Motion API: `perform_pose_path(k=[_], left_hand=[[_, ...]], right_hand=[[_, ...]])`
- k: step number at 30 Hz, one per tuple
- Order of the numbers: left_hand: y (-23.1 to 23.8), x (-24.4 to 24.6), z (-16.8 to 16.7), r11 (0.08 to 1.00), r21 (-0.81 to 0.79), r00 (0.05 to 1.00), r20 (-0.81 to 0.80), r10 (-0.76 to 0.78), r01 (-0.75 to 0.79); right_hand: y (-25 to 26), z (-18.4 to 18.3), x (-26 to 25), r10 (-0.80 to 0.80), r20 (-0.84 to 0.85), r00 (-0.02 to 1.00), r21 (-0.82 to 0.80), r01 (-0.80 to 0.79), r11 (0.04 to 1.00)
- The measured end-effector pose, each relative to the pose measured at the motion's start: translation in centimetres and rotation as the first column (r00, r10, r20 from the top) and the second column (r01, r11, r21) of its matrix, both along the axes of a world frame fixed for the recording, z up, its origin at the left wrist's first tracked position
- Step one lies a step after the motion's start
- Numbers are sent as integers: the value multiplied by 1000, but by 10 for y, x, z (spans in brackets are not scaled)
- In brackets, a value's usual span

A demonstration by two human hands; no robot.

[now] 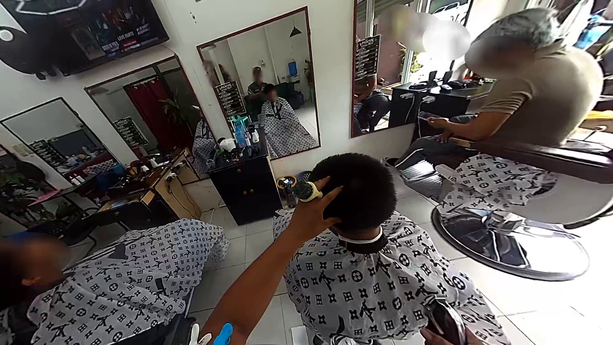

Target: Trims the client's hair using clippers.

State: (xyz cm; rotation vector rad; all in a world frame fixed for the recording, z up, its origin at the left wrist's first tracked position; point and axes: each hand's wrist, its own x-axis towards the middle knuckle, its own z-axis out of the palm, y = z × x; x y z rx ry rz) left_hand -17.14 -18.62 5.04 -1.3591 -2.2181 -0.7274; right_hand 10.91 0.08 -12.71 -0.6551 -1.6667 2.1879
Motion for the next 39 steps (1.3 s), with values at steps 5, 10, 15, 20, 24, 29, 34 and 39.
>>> perform_pose_path(k=[5,10,15,20,24,29,34,39], left_hand=[[-1,-13,-6,995,31,995,29,-98,97],[4,-23,-11,989,34,989,15,-145,144],[6,-33,-10,972,72,975,-4,-222,222],[8,-41,-3,965,36,965,9,-261,260],[11,-48,0,967,33,967,1,-253,253],[14,-51,0,966,11,966,13,-258,258],[16,-53,2,965,13,964,35,-263,263],[16,-54,1,964,14,962,61,-267,266]], right_hand=[[-15,8,-12,-184,-29,983,-14,184,983],[-48,38,-40,-189,123,974,-4,191,982],[-69,53,-81,-146,192,970,37,142,989],[-87,65,-122,-189,69,980,-37,192,981],[-87,72,-141,-165,146,975,144,144,979],[-87,76,-151,-164,192,968,188,128,974],[-86,76,-154,-160,166,973,205,124,971],[-84,77,-153,-141,180,974,216,100,971]])
